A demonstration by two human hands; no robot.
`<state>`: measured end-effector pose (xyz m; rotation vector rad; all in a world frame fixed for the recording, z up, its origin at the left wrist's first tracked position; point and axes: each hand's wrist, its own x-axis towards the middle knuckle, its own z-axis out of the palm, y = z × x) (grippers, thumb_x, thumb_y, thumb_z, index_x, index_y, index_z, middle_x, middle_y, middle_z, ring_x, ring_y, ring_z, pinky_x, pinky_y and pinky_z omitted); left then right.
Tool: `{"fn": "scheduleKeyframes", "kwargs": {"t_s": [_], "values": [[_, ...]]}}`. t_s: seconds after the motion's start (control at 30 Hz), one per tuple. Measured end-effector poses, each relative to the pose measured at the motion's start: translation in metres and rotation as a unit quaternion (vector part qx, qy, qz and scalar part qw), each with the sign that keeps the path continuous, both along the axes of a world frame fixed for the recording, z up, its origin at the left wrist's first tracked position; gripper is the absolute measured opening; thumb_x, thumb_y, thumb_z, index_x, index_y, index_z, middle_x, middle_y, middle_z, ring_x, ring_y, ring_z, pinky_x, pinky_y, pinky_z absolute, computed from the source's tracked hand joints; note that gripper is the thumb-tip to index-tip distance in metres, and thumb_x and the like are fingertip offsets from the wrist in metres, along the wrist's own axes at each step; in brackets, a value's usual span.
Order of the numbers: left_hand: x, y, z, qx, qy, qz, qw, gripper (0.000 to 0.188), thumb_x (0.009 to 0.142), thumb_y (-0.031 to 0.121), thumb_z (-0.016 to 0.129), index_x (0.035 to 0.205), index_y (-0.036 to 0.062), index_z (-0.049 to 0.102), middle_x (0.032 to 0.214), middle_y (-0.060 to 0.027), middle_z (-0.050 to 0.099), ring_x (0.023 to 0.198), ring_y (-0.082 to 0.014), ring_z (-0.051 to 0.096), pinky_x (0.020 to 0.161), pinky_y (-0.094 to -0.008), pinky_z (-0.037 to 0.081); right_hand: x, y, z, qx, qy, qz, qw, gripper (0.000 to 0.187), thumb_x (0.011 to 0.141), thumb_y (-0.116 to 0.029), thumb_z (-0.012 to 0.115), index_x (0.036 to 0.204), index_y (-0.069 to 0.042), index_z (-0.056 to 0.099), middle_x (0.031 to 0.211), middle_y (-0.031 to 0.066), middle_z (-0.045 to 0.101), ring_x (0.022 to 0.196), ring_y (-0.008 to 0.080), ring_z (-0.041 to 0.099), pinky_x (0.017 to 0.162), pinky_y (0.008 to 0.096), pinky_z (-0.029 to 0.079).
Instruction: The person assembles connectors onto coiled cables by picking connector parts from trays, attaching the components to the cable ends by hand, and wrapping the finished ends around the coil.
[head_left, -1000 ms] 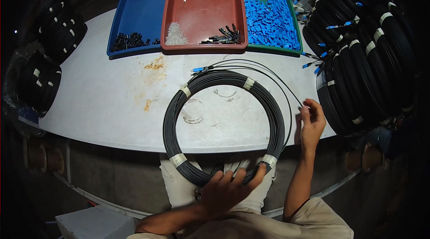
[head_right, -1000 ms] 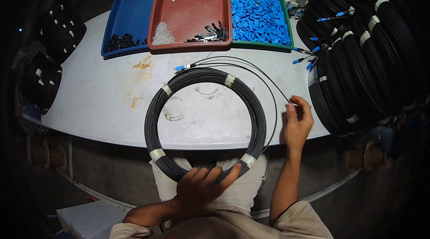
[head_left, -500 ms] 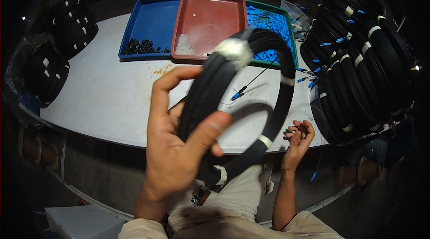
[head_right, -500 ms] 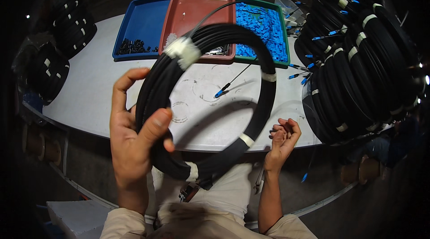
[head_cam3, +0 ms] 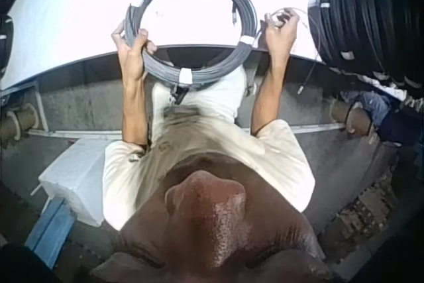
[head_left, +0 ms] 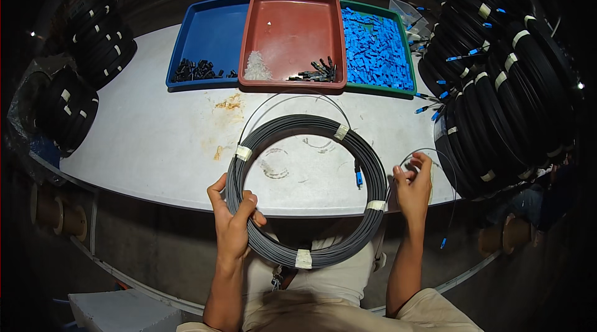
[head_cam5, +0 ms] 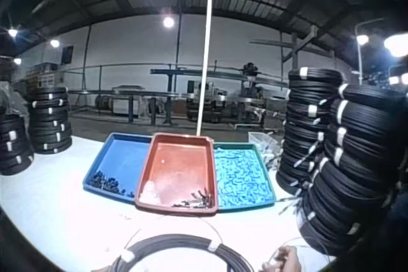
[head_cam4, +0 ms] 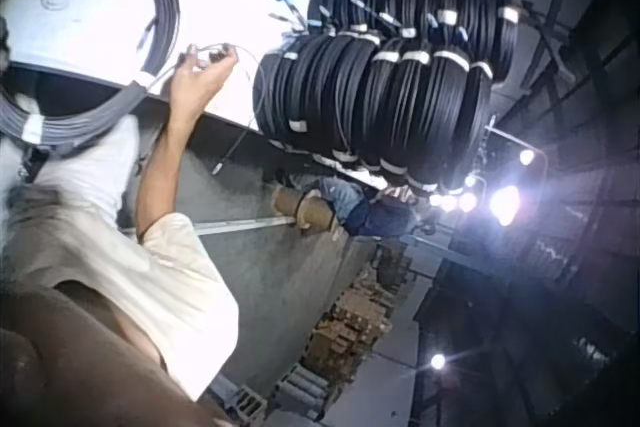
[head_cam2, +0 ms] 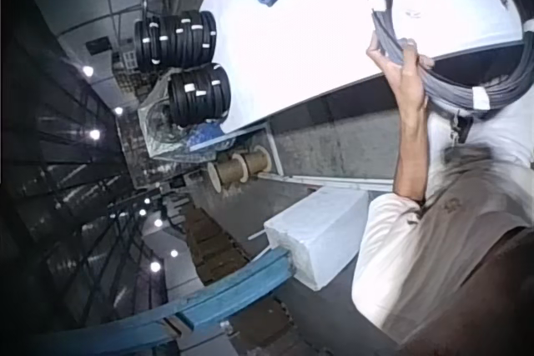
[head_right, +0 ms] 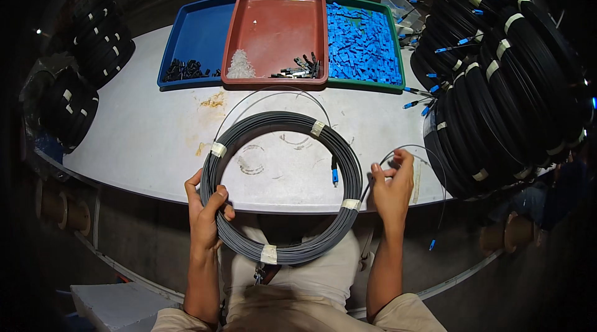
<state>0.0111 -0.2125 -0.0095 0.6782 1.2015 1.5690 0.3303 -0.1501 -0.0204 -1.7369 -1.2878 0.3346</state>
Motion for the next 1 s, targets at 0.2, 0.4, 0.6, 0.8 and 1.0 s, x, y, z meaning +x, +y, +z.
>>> {"fn": "scheduleKeyframes", "kwargs": {"t_s": [0.2, 0.4, 0.6, 0.8, 1.0], "values": [[-0.012, 0.008, 0.012, -0.091, 0.302, -0.053, 0.947, 0.051, 0.092, 0.014, 0.057, 0.135, 0.0006, 0.034, 0.071, -0.0153, 0.062, 0.055, -0.0238, 0.065, 0.054, -0.0356, 0.052, -0.007, 0.053, -0.006, 0.0, 0.254, 0.102, 0.962, 0.043, 0.095, -0.001, 0.06, 0.132, -0.004, 0.038, 0.104, 0.0175, 0.063, 0.075, 0.017, 0.064, 0.064, 0.0286, 0.053], [-0.004, 0.025, 0.04, -0.185, 0.616, -0.08, 0.761, 0.047, 0.087, 0.019, 0.057, 0.126, -0.0026, 0.043, 0.073, -0.0299, 0.066, 0.077, -0.0528, 0.067, 0.077, -0.0591, 0.052, -0.052, 0.075, 0.044, 0.152, 0.22, 0.098, 0.959, 0.033, 0.102, 0.001, 0.043, 0.131, -0.005, 0.03, 0.11, 0.0167, 0.063, 0.067, 0.0129, 0.062, 0.051, 0.0242, 0.049], [-0.004, 0.028, 0.049, -0.199, 0.686, -0.066, 0.697, 0.04, 0.085, 0.021, 0.059, 0.116, -0.0033, 0.054, 0.072, -0.0285, 0.067, 0.075, -0.0504, 0.068, 0.072, -0.0577, 0.054, -0.063, 0.13, 0.065, 0.185, 0.105, 0.195, 0.957, 0.021, 0.099, 0.004, 0.043, 0.119, -0.002, 0.038, 0.11, 0.0181, 0.065, 0.076, 0.0229, 0.064, 0.065, 0.0354, 0.049], [0.001, 0.039, 0.05, -0.229, 0.724, -0.073, 0.647, 0.043, 0.082, 0.023, 0.064, 0.117, -0.0019, 0.063, 0.089, -0.0259, 0.069, 0.084, -0.0441, 0.069, 0.074, -0.053, 0.055, -0.08, 0.145, 0.059, 0.14, -0.194, 0.34, 0.91, 0.041, 0.076, 0.022, 0.046, 0.111, -0.001, 0.048, 0.111, 0.0205, 0.059, 0.093, 0.036, 0.062, 0.079, 0.0432, 0.05], [-0.006, 0.049, 0.06, 0.086, 0.728, 0.009, 0.68, 0.051, 0.078, 0.031, 0.078, 0.121, 0.0051, 0.065, 0.119, -0.0181, 0.064, 0.111, -0.0352, 0.062, 0.088, -0.0462, 0.052, -0.093, 0.146, 0.048, 0.103, -0.247, 0.475, 0.838, 0.035, 0.071, 0.015, 0.061, 0.097, -0.006, 0.052, 0.103, 0.0145, 0.058, 0.091, 0.0412, 0.061, 0.076, 0.0479, 0.049]]}}
